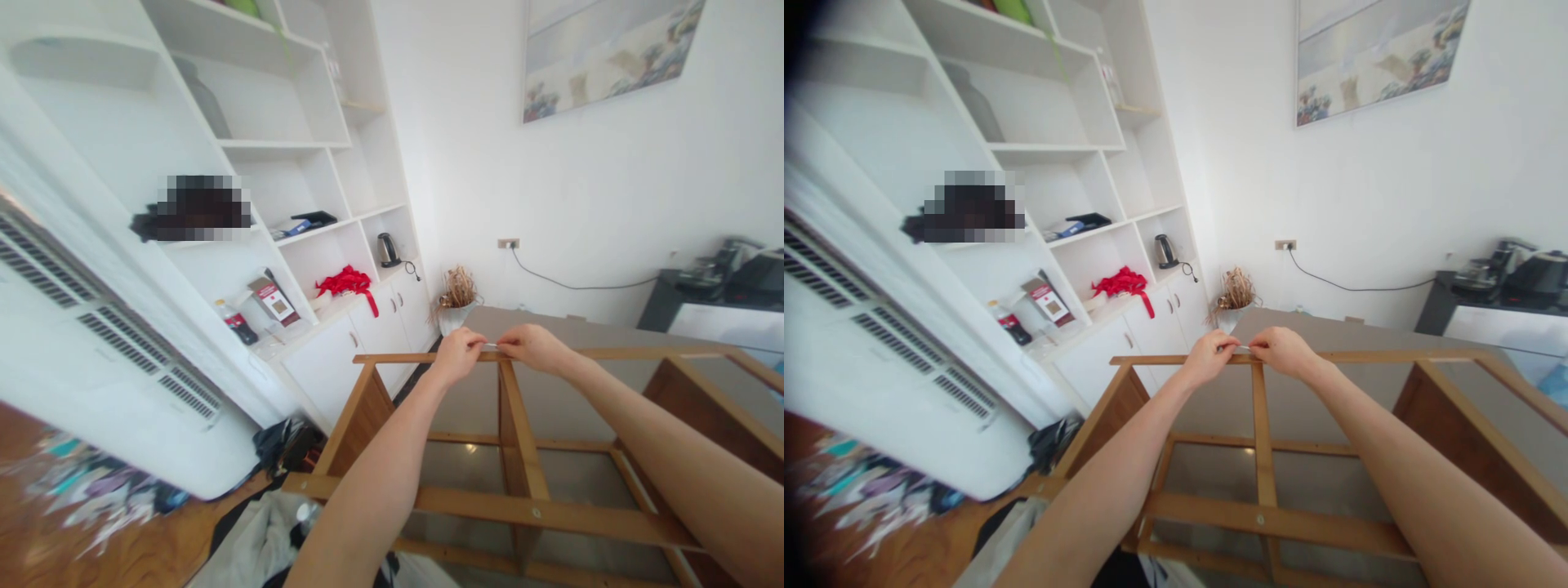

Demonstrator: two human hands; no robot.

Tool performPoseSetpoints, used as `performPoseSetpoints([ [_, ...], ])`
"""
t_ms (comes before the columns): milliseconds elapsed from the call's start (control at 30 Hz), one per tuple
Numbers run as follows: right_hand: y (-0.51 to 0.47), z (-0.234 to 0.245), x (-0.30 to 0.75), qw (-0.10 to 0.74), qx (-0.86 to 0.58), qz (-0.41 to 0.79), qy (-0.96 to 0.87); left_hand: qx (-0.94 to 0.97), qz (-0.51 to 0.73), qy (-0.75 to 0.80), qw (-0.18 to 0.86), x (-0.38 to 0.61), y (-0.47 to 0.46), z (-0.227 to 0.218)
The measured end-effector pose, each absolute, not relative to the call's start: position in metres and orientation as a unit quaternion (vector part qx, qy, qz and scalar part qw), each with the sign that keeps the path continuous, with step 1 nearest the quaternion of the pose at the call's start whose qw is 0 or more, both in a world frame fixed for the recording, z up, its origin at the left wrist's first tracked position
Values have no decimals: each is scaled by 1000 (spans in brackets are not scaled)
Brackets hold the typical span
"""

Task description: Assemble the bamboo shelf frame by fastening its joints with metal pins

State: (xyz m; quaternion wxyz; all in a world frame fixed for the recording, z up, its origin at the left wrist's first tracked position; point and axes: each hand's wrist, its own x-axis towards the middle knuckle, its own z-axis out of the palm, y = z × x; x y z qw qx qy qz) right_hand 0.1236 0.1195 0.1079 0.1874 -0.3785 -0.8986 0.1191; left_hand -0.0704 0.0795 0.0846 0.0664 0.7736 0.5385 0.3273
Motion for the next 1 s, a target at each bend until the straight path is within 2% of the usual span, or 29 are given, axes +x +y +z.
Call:
performPoseSetpoints([
  [1000, 116, 108, 121, 166, -394, 59, -902, 783, 295, 547, 38, -70, 81, 86],
])
